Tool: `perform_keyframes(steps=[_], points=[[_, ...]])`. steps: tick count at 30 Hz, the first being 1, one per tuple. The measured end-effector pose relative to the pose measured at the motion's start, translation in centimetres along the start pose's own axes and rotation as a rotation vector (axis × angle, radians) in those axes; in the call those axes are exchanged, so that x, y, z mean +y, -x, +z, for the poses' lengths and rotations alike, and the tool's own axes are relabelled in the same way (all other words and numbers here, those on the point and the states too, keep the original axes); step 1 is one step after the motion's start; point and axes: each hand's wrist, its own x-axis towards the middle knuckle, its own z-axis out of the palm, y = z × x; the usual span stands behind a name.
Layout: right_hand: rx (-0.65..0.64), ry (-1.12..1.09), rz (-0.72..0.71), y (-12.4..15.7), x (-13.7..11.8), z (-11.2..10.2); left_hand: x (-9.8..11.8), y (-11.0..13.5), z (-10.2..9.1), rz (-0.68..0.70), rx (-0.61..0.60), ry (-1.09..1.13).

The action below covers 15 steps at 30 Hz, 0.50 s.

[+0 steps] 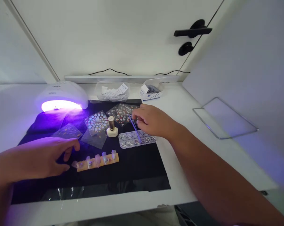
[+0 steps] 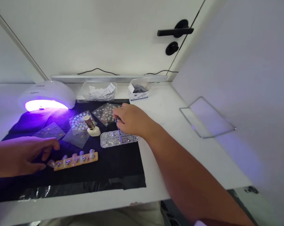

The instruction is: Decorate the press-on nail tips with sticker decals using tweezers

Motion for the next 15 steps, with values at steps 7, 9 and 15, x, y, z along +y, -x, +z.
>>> perform_keyframes(steps=[7,9,15], points=[[-0.163,0.042,0.039,-0.1,0.8,0.0,3.5,0.5,1.7,0.083,-0.364,-0.309],[-0.184,0.029,0.015,-0.3,1.2,0.3,5.0,0.0,1.2,0.129,-0.641,-0.462],[-0.229,0.013,-0.04,-0.6,1.7,1.0,7.9,-0.7,0.5,0.152,-0.759,-0.61]])
